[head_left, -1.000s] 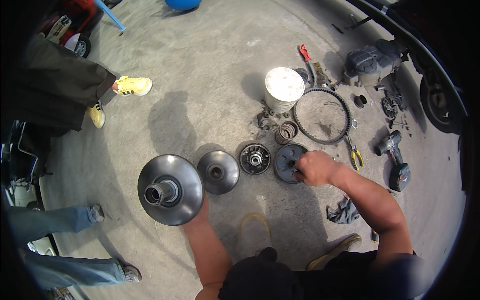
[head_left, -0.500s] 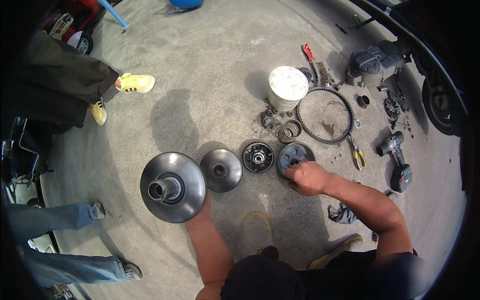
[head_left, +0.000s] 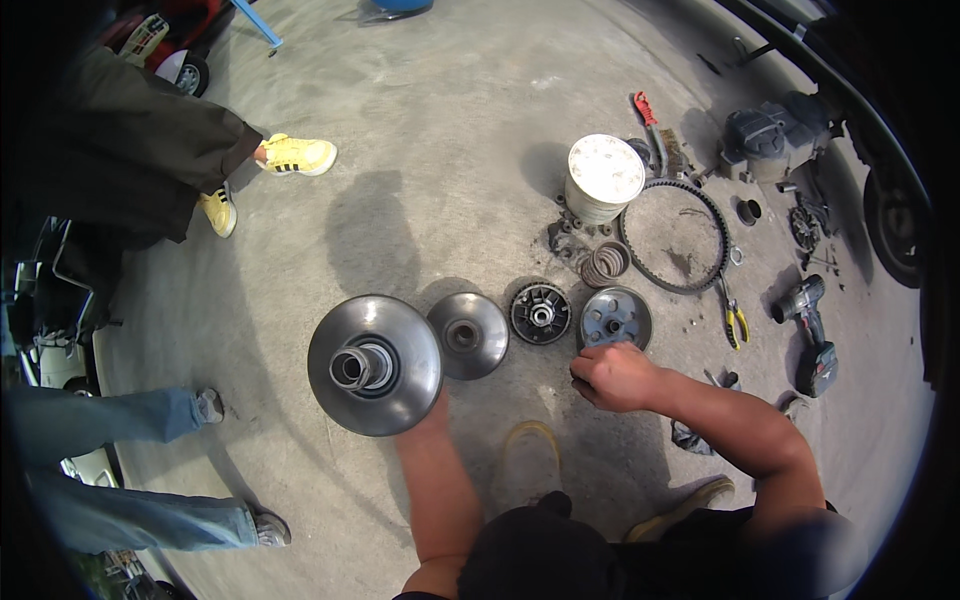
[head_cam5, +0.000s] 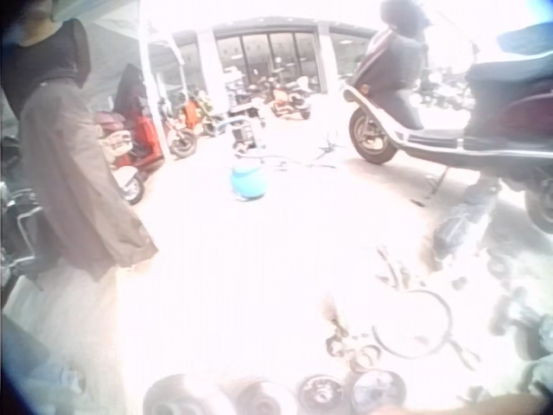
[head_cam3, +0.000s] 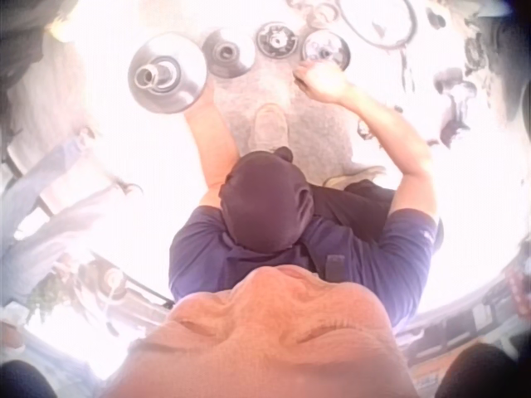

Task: The person sits on the floor and assembles mechanical parts, including a clutch assembly. They apply grease to the parts using their fingers and a small container, then fit components together by hand.

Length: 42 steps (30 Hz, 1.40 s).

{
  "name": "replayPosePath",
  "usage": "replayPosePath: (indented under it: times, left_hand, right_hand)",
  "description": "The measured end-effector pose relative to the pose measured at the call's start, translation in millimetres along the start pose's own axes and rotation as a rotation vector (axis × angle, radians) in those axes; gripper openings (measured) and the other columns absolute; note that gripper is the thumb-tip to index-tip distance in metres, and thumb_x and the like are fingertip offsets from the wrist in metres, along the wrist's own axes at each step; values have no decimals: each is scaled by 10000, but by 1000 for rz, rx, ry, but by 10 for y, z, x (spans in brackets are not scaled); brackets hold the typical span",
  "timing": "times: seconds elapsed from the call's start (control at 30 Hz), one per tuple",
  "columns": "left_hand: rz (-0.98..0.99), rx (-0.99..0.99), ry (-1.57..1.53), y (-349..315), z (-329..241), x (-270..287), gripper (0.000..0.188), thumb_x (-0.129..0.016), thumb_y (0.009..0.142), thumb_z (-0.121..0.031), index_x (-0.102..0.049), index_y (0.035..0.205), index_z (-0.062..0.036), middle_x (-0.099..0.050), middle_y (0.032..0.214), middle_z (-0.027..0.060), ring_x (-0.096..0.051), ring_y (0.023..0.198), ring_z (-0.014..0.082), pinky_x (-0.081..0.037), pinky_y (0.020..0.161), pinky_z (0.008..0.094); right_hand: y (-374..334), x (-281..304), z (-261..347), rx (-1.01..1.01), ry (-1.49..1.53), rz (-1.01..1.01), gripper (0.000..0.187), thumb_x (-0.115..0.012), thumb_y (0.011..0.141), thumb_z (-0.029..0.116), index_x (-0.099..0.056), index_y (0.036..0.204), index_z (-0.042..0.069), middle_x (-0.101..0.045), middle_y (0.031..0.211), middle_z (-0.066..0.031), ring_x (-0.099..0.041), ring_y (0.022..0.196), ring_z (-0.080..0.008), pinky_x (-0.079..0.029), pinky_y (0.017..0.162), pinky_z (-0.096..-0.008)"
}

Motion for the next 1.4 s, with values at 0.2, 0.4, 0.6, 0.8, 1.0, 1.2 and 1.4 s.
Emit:
replayPosePath:
  times: [0.2, 0.4, 0.6, 0.8, 1.0, 1.2, 1.4]
  left_hand:
    - [-79, -250, 684, 35, -42, 12, 413, -646, 1025, -426, -731, 1265, -102, -743, 1326, 66, -681, 1269, 243, -526, 1128, 427]
    - [-86, -102, 254, 15, -15, 61, 408, -651, 1020, -429, -736, 1254, -105, -748, 1316, 61, -689, 1253, 250, -537, 1113, 426]
    - [196, 16, 42, 28, -65, 92, 476, -582, 1066, -415, -584, 1441, -122, -627, 1475, 45, -583, 1370, 216, -454, 1190, 400]
    - [-44, 32, -41, 16, -99, -42, 367, -697, 991, -404, -754, 1216, -119, -770, 1265, 40, -714, 1201, 207, -563, 1073, 387]
    - [-50, 13, -17, 15, -86, -31, 375, -697, 991, -415, -750, 1218, -121, -768, 1269, 36, -714, 1200, 197, -570, 1061, 382]
    - [193, 65, -79, 49, -117, 160, 483, -537, 1099, -441, -597, 1457, -123, -637, 1485, 37, -575, 1396, 208, -436, 1223, 411]
    - [119, -8, 37, 50, -162, 107, 446, -583, 1068, -428, -648, 1387, -123, -677, 1427, 35, -619, 1346, 207, -482, 1177, 397]
  right_hand:
    - [337, -287, 151, -400, 766, 64, 293, -721, 1009, 309, -697, 1051, 20, -742, 1038, -159, -752, 888, -269, -604, 764, -441]
    - [897, -683, 395, -581, 1491, -192, 487, -816, 976, 259, -572, 1274, -40, -696, 1129, -154, -730, 939, -235, -625, 724, -379]
    - [1095, -889, 532, -578, 1745, -169, 443, -826, 966, 228, -599, 1260, -12, -706, 1128, -130, -741, 949, -232, -642, 723, -368]
    - [1164, -946, 498, -554, 1784, -183, 387, -832, 962, 241, -610, 1184, 14, -739, 1070, -115, -763, 882, -243, -635, 739, -393]
    - [1088, -934, 516, -570, 1746, -125, 383, -821, 970, 214, -615, 1223, 13, -711, 1116, -108, -758, 900, -235, -646, 713, -381]
    - [1076, -899, 518, -546, 1874, -174, 364, -820, 973, 230, -630, 1202, 20, -706, 1046, -83, -736, 892, -199, -616, 687, -349]
    - [1248, -1079, 519, -520, 1884, -310, 195, -817, 968, 172, -715, 1041, 23, -735, 934, -60, -637, 752, -141, -526, 688, -309]
Point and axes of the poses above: each hand's wrist, its own y-axis towards the middle knuckle, its own x-axis out of the back of the hand, z = x × y, the point moved 1 cm from there along y, towards the middle knuckle
